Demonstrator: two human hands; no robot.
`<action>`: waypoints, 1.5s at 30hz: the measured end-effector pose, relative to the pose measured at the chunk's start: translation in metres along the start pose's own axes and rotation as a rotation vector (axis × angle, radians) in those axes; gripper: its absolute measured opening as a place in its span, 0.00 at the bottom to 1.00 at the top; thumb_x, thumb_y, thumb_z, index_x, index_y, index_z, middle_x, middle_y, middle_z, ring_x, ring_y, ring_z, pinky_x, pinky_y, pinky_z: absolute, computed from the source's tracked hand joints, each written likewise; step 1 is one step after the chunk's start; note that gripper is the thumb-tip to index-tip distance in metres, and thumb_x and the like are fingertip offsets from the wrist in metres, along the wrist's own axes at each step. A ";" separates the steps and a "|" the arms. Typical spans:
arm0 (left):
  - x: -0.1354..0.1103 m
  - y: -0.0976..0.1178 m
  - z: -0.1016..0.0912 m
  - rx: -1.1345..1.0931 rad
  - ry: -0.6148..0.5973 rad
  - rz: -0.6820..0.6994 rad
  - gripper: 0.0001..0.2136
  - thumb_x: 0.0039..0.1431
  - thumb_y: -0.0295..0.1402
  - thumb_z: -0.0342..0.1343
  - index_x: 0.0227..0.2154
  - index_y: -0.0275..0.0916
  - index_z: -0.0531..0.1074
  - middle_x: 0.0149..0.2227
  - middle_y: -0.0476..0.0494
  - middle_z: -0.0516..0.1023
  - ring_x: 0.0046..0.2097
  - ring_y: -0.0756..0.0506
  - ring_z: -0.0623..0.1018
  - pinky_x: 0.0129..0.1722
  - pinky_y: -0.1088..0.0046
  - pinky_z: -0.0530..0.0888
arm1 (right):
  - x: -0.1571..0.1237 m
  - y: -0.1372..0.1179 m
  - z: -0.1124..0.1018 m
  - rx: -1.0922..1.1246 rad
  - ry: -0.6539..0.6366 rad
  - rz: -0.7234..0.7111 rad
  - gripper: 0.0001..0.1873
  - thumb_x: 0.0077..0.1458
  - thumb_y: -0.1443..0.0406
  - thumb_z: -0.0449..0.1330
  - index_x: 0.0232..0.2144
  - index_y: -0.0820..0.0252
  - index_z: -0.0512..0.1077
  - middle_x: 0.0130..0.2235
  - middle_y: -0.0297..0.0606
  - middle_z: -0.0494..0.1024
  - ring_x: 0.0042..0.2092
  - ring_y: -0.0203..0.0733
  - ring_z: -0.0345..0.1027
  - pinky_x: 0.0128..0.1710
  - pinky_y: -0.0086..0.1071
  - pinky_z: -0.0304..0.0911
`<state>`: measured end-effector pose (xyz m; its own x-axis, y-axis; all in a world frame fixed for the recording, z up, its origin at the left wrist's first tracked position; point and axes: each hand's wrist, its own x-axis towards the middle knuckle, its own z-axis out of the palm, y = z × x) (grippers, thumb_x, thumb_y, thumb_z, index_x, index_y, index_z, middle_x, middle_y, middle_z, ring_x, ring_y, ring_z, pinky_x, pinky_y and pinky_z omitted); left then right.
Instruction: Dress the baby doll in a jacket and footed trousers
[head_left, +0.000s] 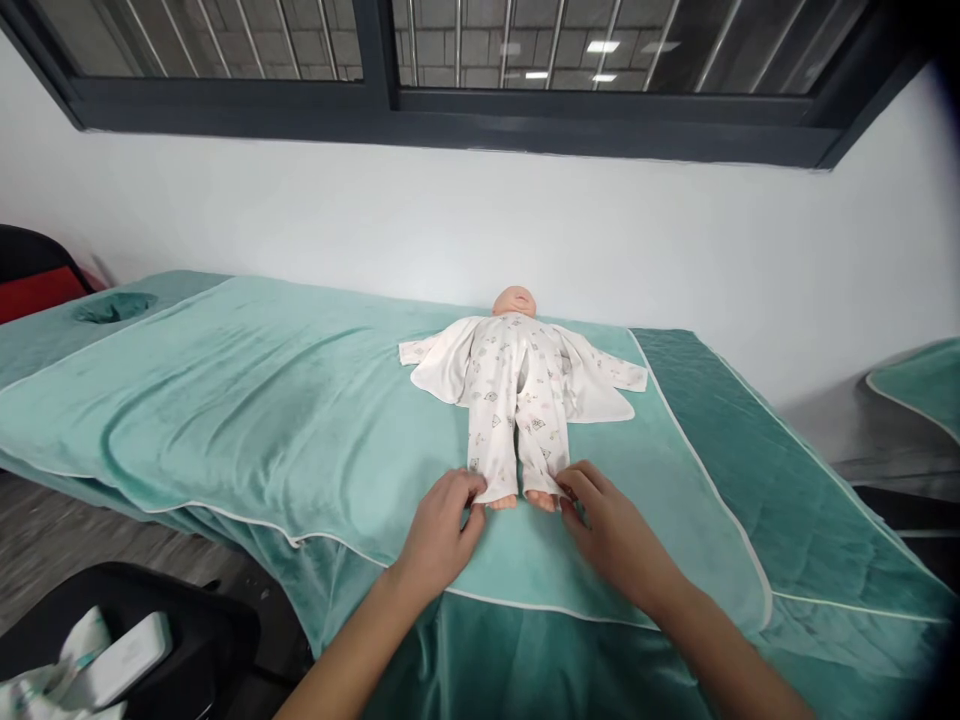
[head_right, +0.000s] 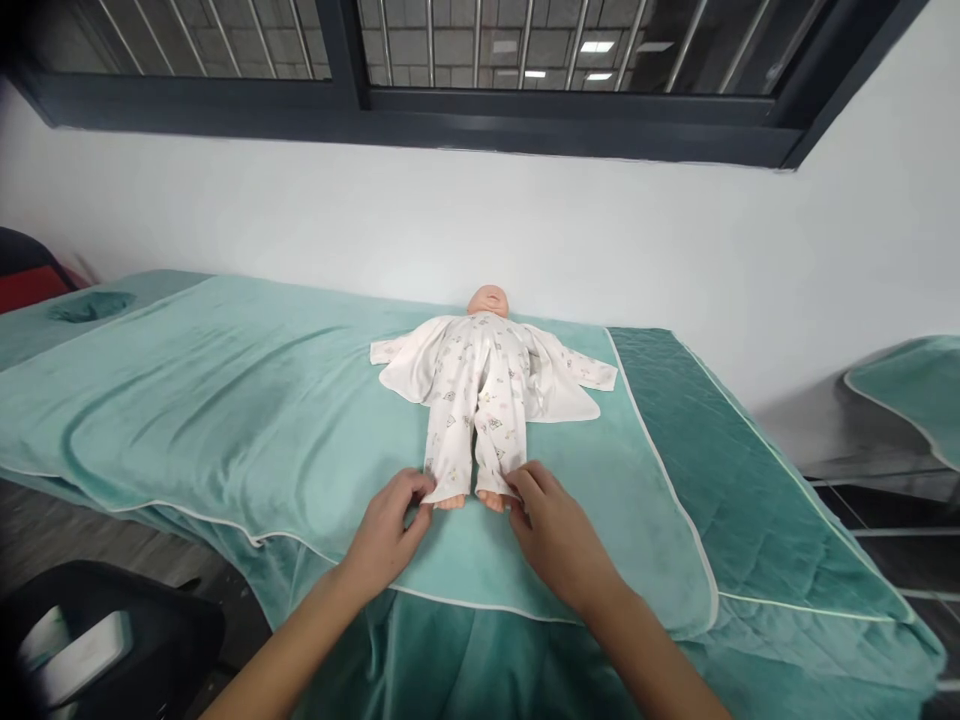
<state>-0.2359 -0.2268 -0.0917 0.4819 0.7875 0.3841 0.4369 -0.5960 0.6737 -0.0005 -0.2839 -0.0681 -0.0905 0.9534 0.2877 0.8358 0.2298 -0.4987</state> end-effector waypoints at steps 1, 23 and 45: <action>-0.003 -0.005 0.002 0.019 -0.003 -0.016 0.08 0.63 0.26 0.47 0.42 0.41 0.66 0.39 0.44 0.73 0.40 0.45 0.73 0.41 0.67 0.71 | -0.002 0.003 0.003 -0.004 -0.006 -0.010 0.08 0.60 0.72 0.52 0.39 0.54 0.66 0.41 0.39 0.71 0.41 0.45 0.69 0.38 0.38 0.66; 0.001 -0.006 0.012 -0.142 0.141 -0.320 0.14 0.59 0.28 0.52 0.48 0.42 0.68 0.37 0.48 0.78 0.38 0.46 0.77 0.39 0.68 0.73 | 0.029 -0.049 0.024 -0.142 0.115 -0.150 0.09 0.58 0.74 0.54 0.36 0.55 0.67 0.50 0.42 0.73 0.55 0.52 0.65 0.54 0.51 0.62; 0.034 0.036 0.025 0.332 0.009 0.153 0.06 0.62 0.25 0.51 0.38 0.41 0.70 0.57 0.43 0.71 0.66 0.38 0.61 0.60 0.52 0.64 | -0.003 0.015 0.025 0.186 0.205 -0.012 0.04 0.62 0.70 0.54 0.37 0.56 0.67 0.38 0.38 0.72 0.42 0.45 0.65 0.42 0.39 0.64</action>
<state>-0.1850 -0.2254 -0.0708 0.5547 0.6858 0.4711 0.5836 -0.7243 0.3672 -0.0017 -0.2782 -0.0970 0.0275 0.8956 0.4441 0.7196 0.2906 -0.6306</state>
